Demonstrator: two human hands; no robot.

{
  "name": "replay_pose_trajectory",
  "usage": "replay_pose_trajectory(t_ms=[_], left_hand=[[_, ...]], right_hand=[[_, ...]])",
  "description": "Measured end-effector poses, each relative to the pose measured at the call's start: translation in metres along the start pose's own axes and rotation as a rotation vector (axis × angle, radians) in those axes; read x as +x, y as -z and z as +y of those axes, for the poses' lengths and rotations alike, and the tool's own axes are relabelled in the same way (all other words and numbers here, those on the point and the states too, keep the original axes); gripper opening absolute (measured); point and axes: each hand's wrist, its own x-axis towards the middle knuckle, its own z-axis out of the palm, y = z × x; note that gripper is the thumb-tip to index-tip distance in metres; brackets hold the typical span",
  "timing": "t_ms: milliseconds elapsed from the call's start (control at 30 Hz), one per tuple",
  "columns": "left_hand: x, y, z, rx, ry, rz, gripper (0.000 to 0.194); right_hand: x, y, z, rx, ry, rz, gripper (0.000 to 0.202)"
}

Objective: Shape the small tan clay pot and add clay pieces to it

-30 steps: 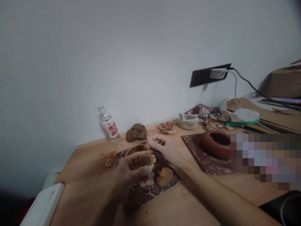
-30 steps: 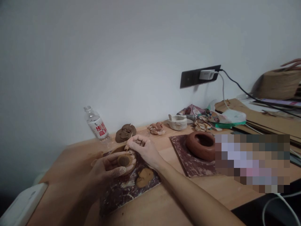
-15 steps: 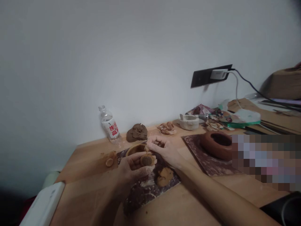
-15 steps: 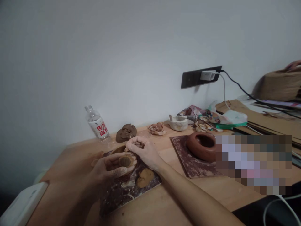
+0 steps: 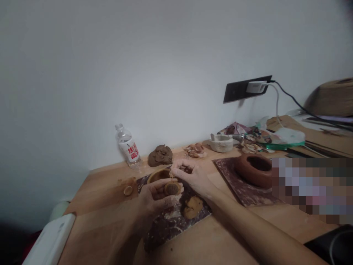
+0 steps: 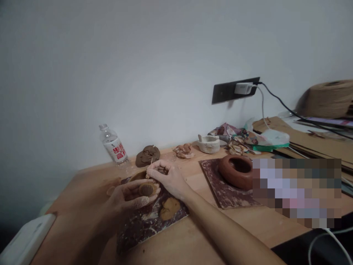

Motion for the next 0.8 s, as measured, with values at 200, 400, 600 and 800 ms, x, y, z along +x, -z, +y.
replay_pose_trajectory(t_ms=[200, 400, 600, 800], left_hand=[[-0.0002, 0.0006, 0.0004, -0.025, 0.020, 0.001, 0.047], [-0.0006, -0.0012, 0.0022, -0.010, 0.014, 0.015, 0.043], [-0.0007, -0.0024, 0.0030, 0.025, 0.012, 0.017, 0.041], [0.0002, -0.0013, 0.0007, 0.027, 0.010, 0.011, 0.044]], right_hand=[[0.0001, -0.0012, 0.0027, 0.181, -0.078, 0.013, 0.031], [-0.0005, -0.0002, 0.0012, 0.078, -0.034, -0.029, 0.029], [0.0001, 0.0002, 0.0012, 0.021, -0.005, -0.045, 0.027], [-0.0001, -0.0004, -0.0010, -0.037, -0.014, -0.052, 0.027]])
